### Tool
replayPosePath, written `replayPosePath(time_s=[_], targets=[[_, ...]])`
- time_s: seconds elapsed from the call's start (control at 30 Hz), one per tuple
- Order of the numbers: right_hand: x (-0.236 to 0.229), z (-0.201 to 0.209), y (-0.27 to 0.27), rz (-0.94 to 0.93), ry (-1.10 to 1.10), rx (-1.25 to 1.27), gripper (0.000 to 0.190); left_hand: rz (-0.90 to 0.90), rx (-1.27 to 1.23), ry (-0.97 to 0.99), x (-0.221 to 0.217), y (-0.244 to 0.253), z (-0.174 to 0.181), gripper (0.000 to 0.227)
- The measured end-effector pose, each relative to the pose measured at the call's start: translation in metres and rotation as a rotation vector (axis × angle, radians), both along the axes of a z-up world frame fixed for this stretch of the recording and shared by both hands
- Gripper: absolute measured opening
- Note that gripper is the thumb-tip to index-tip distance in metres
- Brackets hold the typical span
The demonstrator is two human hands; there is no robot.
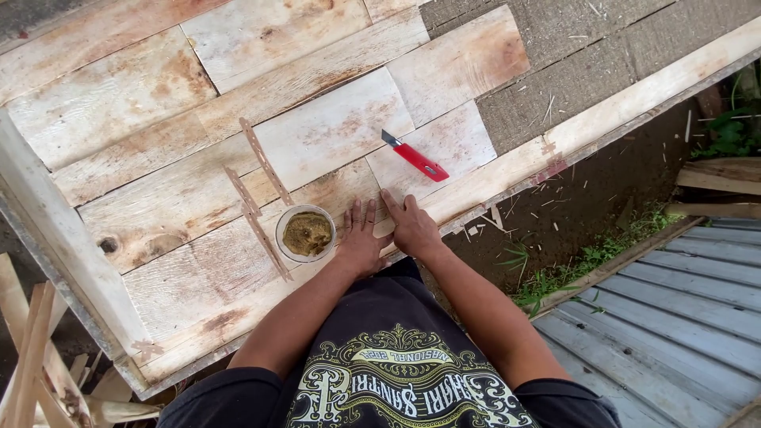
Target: Applying glue to small wooden strips using a stick and assembling them onto a larger wooden board to create a surface.
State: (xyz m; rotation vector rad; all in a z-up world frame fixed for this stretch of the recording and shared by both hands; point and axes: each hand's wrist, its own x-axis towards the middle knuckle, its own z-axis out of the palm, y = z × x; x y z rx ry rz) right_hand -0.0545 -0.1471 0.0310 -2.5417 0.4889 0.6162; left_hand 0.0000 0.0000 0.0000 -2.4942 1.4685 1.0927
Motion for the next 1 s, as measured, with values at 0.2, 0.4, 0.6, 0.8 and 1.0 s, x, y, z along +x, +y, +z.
replayPosePath(time_s=[0.2, 0.4, 0.6, 0.8, 1.0], targets=[[0.000, -0.003, 0.001, -0.045, -0.052, 0.071, 0.094, 0.003, 0.007, 0.004, 0.000, 0.000, -0.009, 0.072], [-0.036, -0.034, -0.019, 0.210, -0.254, -0.143, 0.069, -0.006, 0.003, 0.010, 0.002, 0.001, 0.002, 0.076], [-0.070, -0.061, -0.023, 0.276, -0.450, -0.248, 0.031, -0.020, -0.003, 0.013, 0.003, 0.001, 0.005, 0.080], [-0.069, -0.056, -0.010, 0.235, -0.465, -0.351, 0.057, -0.023, 0.043, 0.017, 0.003, -0.002, 0.017, 0.072], [-0.051, -0.048, -0.001, 0.197, -0.276, -0.416, 0.073, -0.020, 0.045, 0.032, 0.002, -0.002, 0.004, 0.072]])
